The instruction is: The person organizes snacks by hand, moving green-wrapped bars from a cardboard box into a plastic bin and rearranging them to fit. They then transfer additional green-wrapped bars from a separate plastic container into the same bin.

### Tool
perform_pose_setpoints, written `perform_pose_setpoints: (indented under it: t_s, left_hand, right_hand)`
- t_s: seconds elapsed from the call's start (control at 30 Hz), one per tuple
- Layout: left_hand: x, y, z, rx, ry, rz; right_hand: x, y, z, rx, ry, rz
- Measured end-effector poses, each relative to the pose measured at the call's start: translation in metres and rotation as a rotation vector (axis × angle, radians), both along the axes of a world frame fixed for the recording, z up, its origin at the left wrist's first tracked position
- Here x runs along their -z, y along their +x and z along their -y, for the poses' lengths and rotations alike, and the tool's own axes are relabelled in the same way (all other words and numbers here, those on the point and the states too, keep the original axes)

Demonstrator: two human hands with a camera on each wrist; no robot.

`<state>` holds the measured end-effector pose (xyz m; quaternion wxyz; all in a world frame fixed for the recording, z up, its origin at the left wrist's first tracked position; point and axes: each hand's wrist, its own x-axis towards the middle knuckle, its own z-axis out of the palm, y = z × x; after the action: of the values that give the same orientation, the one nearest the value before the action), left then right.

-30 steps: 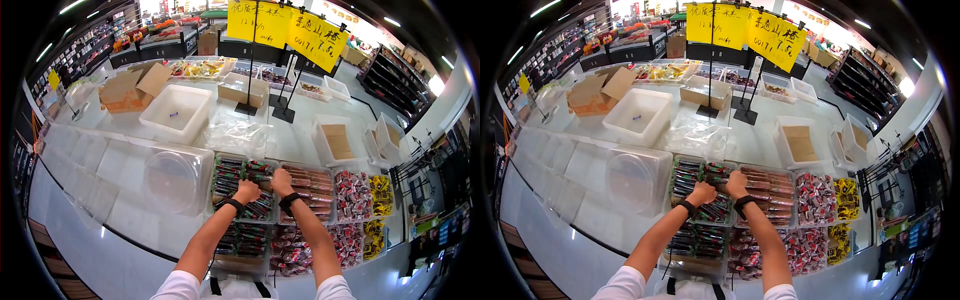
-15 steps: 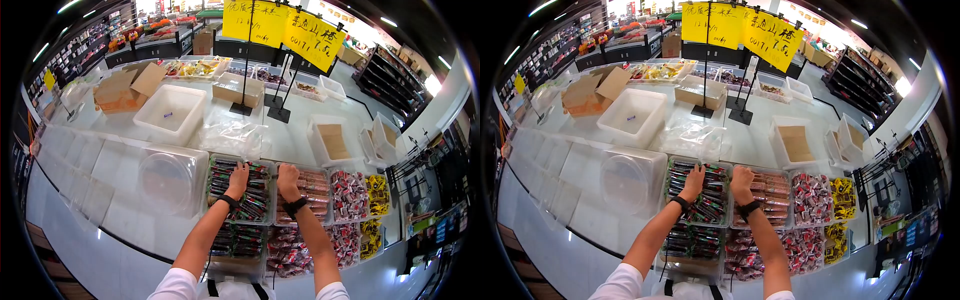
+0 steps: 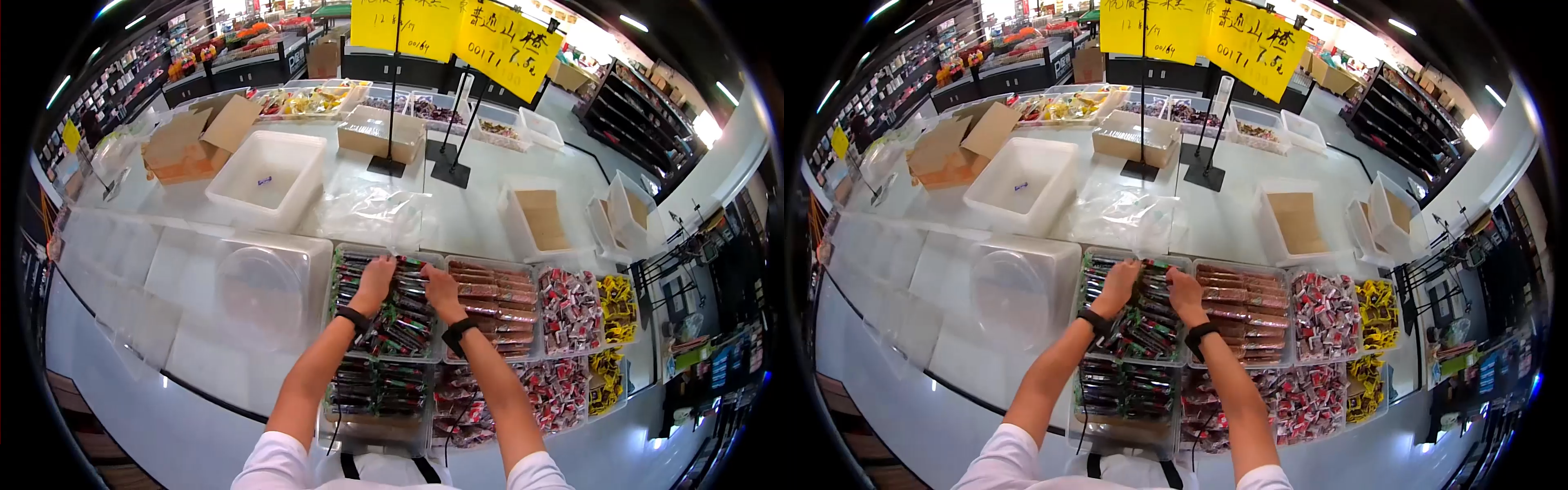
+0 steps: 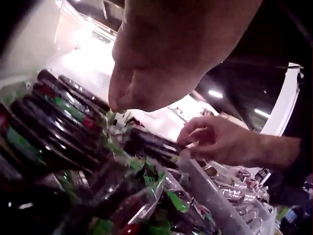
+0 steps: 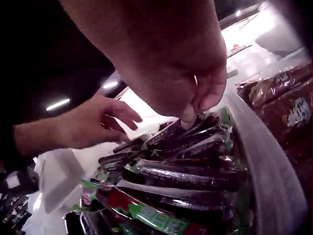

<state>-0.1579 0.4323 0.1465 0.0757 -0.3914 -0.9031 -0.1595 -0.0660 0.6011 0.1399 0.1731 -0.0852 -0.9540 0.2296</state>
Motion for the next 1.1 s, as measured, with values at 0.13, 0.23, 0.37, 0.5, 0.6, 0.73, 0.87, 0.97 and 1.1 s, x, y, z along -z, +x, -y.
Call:
perform_pose_setpoints:
  t_s: [0.13, 0.23, 0.37, 0.5, 0.6, 0.73, 0.87, 0.97, 1.1]
  left_hand:
    - [-0.029, 0.014, 0.027, 0.049, -0.004, -0.045]
    - [-0.013, 0.046, 0.045, -0.104, 0.010, 0.187]
    - [-0.016, 0.085, 0.067, -0.129, -0.159, 0.409]
    - [-0.009, 0.095, 0.073, -0.138, -0.238, 0.307]
    - [-0.005, 0.100, 0.073, -0.162, -0.246, 0.364]
    - [0.000, 0.111, 0.079, -0.217, -0.220, 0.337]
    - [0.025, 0.095, 0.080, -0.245, -0.204, 0.452]
    - [0.029, 0.088, 0.081, -0.182, -0.254, 0.467]
    - [0.028, 0.086, 0.080, -0.165, -0.280, 0.486]
  right_hand:
    - [0.021, -0.006, 0.001, -0.154, -0.029, 0.053]
    - [0.007, -0.001, 0.005, -0.160, -0.037, 0.072]
    - [-0.015, 0.026, 0.011, -0.253, -0.163, 0.208]
    - [-0.012, 0.056, 0.031, -0.439, 0.098, 0.249]
    - [-0.012, 0.060, 0.033, -0.434, 0.201, 0.358]
    - [-0.015, 0.059, 0.038, -0.416, 0.172, 0.462]
    - [-0.028, 0.053, 0.050, -0.413, 0.129, 0.706]
    - [-0.031, 0.052, 0.048, -0.446, 0.159, 0.626]
    - [-0.028, 0.048, 0.029, -0.487, 0.023, 0.400]
